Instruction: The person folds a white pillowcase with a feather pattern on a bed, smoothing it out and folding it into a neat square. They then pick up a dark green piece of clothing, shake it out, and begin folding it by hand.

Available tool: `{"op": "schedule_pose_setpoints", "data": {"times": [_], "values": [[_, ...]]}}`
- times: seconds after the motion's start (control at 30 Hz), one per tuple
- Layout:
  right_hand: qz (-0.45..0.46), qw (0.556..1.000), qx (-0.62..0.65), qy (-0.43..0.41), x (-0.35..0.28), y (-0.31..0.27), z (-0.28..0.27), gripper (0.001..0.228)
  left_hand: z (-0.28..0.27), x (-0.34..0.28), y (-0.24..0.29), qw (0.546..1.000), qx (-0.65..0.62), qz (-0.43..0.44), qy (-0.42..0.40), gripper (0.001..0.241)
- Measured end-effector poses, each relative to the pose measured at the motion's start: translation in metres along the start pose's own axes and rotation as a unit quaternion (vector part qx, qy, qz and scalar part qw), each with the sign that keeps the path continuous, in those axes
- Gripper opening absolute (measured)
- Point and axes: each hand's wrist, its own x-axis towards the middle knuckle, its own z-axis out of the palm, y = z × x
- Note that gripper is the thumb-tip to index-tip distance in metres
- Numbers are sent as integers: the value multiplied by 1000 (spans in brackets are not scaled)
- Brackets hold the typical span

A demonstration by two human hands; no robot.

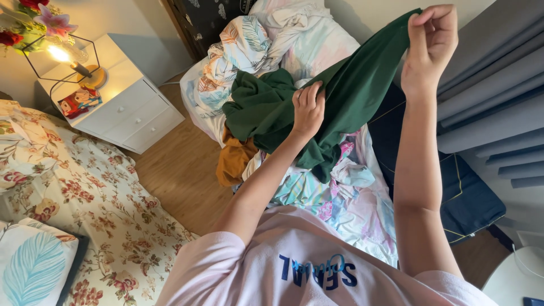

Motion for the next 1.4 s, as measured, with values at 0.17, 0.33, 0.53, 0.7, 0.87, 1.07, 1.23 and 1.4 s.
{"op": "schedule_pose_setpoints", "data": {"times": [0.17,0.33,0.53,0.7,0.87,1.07,1.23,1.4], "values": [[20,999,24,-25,5,-11,4,14,24,-36,-18,993,-53,-26,-106,25],[-4,999,3,-53,11,-6,-3,14,34,-66,-34,981,-42,-58,-180,20],[-50,993,94,-50,37,7,-56,22,58,-114,-61,961,-19,-105,-256,23],[18,993,39,111,36,32,-152,10,83,-159,-86,913,10,-233,-335,29],[31,993,0,115,25,30,-173,11,93,-231,-158,757,-16,-463,-462,39],[62,990,-57,116,1,25,-183,37,44,-166,-247,699,-113,-642,-292,31],[53,986,-90,134,-39,55,-214,10,19,-9,-309,836,-126,-533,-42,23],[53,964,-77,250,-125,105,-318,27,-44,100,-229,917,-203,-317,132,16]]}}
